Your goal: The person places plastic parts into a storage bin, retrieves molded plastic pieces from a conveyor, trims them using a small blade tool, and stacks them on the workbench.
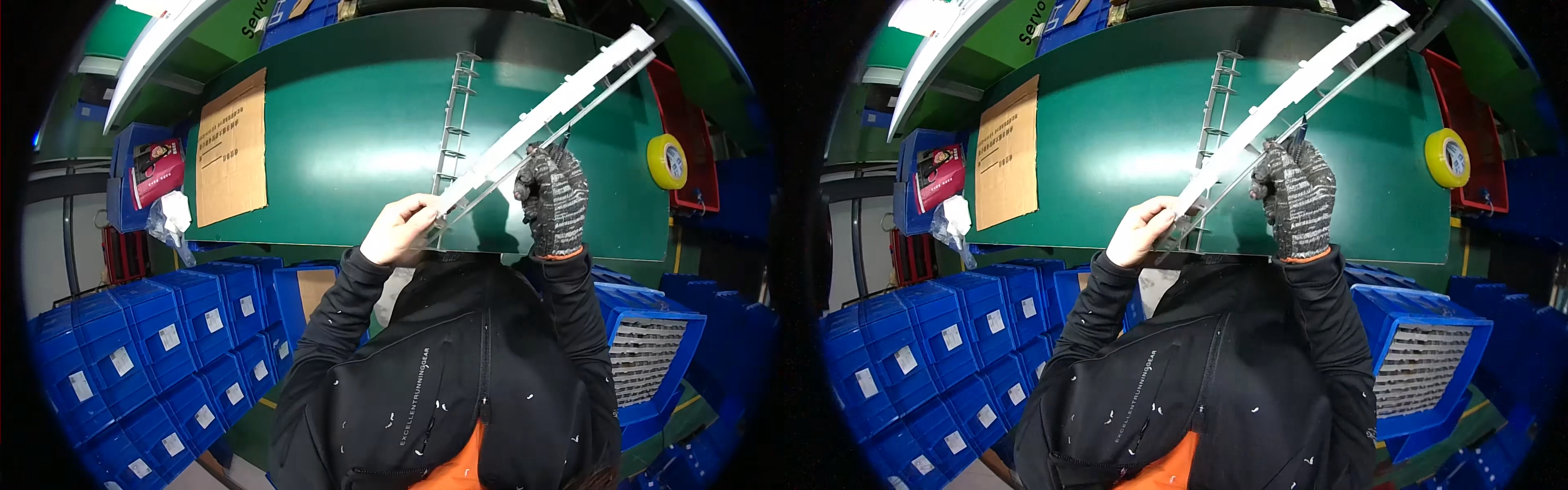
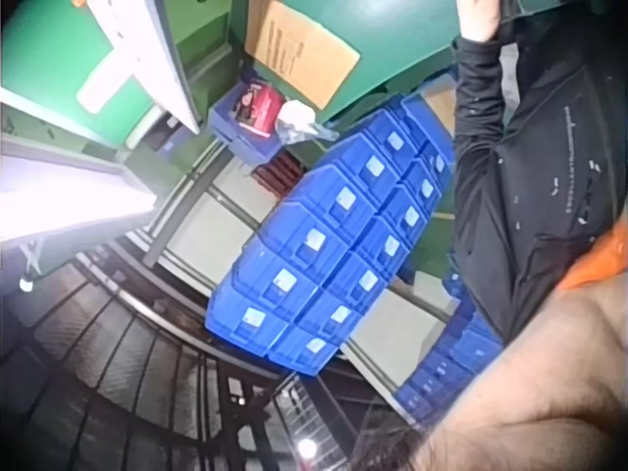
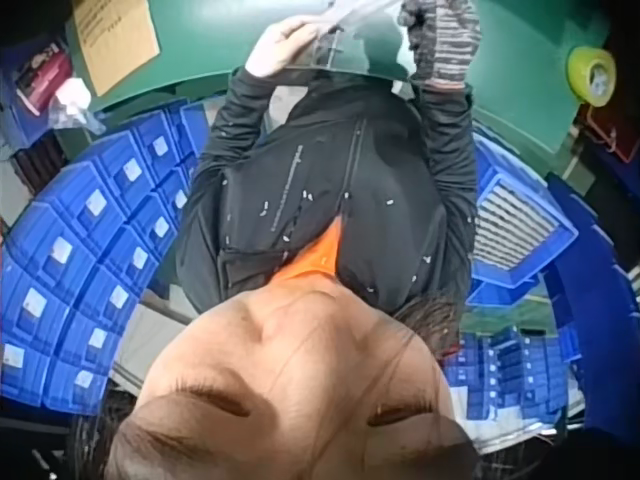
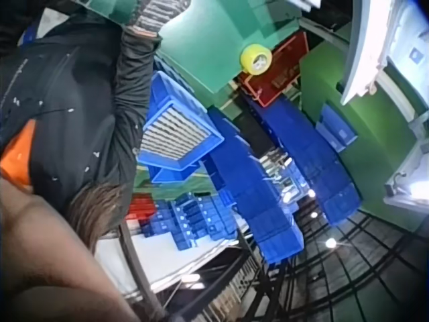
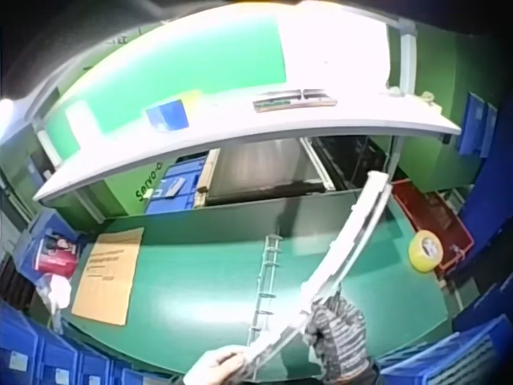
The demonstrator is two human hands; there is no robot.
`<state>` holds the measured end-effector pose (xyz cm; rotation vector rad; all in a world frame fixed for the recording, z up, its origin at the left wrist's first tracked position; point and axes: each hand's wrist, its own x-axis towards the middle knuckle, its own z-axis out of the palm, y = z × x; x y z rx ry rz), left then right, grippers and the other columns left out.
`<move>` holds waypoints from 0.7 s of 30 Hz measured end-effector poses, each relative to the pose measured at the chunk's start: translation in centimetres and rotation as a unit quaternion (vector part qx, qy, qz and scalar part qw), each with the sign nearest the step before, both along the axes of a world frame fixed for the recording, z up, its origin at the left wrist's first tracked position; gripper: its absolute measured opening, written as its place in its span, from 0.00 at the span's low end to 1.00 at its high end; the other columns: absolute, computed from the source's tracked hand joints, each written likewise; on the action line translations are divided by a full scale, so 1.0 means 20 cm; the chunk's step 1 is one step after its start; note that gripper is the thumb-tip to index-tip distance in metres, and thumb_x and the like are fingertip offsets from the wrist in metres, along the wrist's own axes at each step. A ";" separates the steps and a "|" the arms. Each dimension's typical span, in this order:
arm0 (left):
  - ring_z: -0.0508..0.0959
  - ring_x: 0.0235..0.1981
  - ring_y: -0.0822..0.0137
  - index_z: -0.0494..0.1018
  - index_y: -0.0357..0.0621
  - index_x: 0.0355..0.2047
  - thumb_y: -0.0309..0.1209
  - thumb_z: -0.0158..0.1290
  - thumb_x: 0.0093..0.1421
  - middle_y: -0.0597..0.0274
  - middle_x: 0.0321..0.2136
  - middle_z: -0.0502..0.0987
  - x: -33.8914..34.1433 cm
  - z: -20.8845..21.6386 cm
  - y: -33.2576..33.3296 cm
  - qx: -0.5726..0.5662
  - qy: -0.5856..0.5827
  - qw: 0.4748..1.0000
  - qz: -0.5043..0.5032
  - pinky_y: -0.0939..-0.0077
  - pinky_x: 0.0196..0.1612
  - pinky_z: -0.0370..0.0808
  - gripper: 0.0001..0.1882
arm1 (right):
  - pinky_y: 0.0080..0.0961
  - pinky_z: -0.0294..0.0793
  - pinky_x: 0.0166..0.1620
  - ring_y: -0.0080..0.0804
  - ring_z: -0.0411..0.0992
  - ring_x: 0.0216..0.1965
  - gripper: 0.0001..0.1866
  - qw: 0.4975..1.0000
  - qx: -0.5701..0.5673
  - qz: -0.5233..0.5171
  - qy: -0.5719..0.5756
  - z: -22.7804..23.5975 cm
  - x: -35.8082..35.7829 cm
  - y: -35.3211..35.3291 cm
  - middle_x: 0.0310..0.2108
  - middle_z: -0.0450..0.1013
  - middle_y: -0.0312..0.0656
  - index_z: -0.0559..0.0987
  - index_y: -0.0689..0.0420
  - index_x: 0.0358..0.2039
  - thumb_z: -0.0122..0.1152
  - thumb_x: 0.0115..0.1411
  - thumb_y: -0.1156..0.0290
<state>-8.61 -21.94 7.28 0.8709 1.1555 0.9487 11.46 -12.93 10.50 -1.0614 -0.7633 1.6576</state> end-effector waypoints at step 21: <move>0.70 0.33 0.71 0.69 0.36 0.24 0.29 0.47 0.57 0.60 0.28 0.72 0.23 0.01 0.15 0.101 -0.116 0.976 0.154 0.76 0.40 0.66 0.09 | 0.35 0.68 0.32 0.45 0.69 0.28 0.07 0.886 0.264 0.183 -0.335 -0.07 0.01 -0.12 0.25 0.71 0.47 0.74 0.61 0.27 0.52 0.52 0.70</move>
